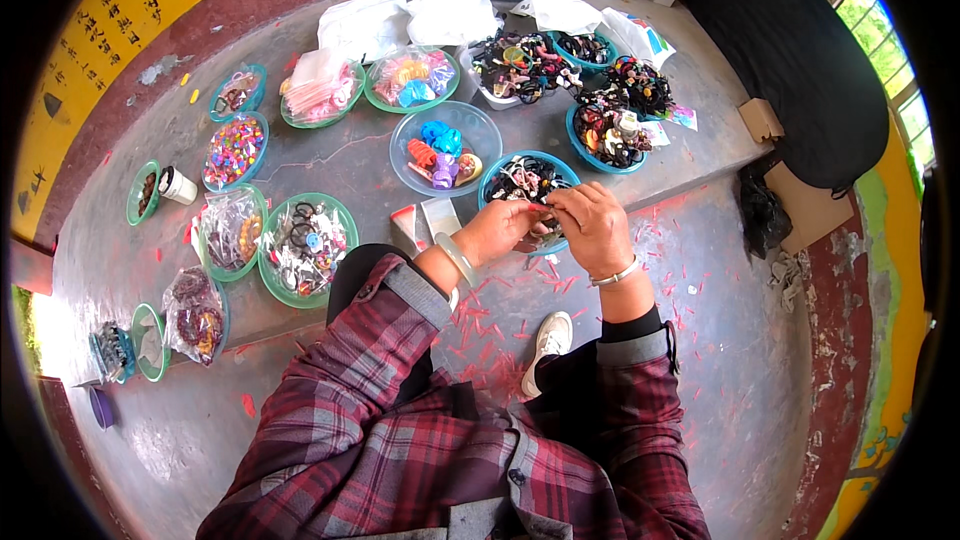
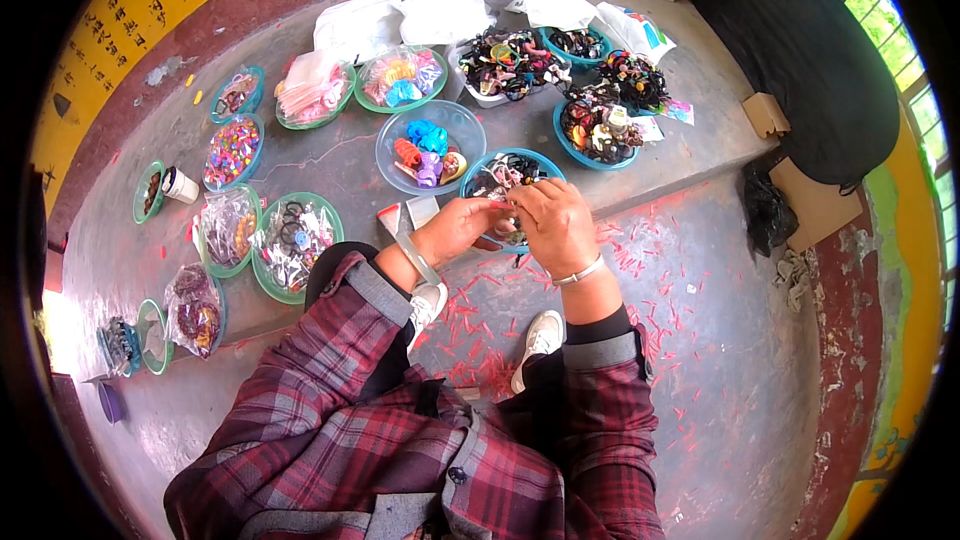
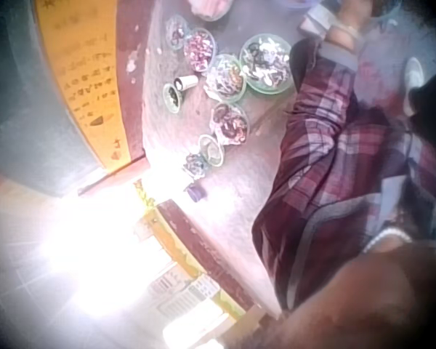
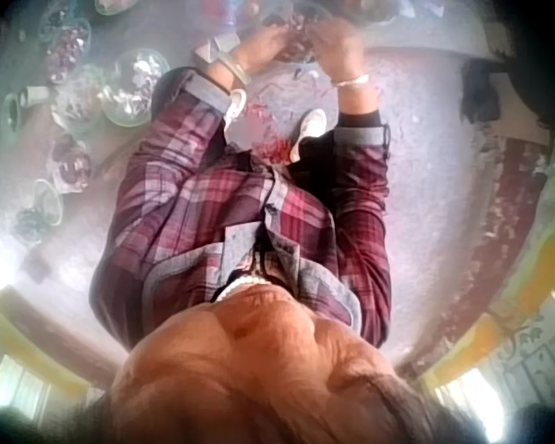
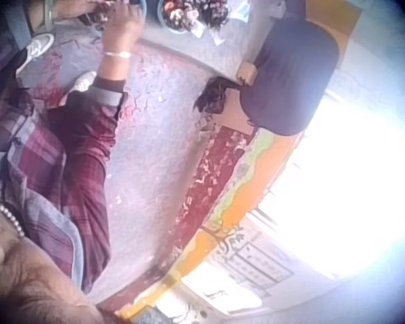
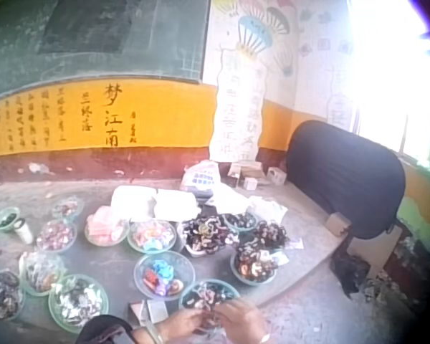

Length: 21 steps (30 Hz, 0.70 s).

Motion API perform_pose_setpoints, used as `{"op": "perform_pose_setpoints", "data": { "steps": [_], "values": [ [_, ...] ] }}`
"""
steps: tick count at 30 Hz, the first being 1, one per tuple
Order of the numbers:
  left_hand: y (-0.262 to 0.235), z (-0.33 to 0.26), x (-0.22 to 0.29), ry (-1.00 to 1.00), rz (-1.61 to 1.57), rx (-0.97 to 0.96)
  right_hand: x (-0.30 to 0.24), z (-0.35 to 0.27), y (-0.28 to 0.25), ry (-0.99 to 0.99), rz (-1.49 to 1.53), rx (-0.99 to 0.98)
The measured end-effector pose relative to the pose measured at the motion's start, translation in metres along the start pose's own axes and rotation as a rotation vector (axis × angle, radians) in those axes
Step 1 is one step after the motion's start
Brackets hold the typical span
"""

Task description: The person sits on the floor surrounded by bowls of hair accessories and plastic bags. They pick up individual hair clips and ties, inspect them, and place them into small plastic bags or back into the bowls.

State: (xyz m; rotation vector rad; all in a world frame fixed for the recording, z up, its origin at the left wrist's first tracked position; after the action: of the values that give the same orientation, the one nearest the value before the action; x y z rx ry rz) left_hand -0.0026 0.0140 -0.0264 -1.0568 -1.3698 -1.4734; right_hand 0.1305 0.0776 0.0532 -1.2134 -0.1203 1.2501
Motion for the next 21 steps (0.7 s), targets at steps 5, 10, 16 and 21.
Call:
{"op": "perform_pose_setpoints", "data": {
  "steps": [5,10,16,21],
  "values": [
    [0.003,0.000,0.009,-0.119,-0.030,0.027,-0.012,0.002,-0.005,-0.070,-0.065,-0.012],
    [-0.002,0.002,0.003,-0.143,-0.028,0.009,-0.010,0.000,-0.002,-0.134,-0.115,-0.042],
    [-0.001,-0.002,0.004,-0.050,0.049,-0.060,-0.018,0.000,0.006,-0.096,-0.048,-0.073],
    [-0.002,-0.003,0.007,-0.008,-0.044,-0.036,-0.019,-0.002,0.009,-0.057,-0.053,-0.069]
  ]
}}
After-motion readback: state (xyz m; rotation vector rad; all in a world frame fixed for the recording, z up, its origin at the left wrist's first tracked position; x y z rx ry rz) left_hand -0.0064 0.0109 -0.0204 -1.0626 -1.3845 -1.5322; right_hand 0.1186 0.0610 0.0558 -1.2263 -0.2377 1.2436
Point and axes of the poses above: each hand's wrist, its own z-axis towards the middle knuckle, its own y-axis out of the palm, x = y × z, the point moved 2 cm from there along z, towards the middle knuckle, and after that the axes turned 12 degrees about y, right-handed, at the moved point
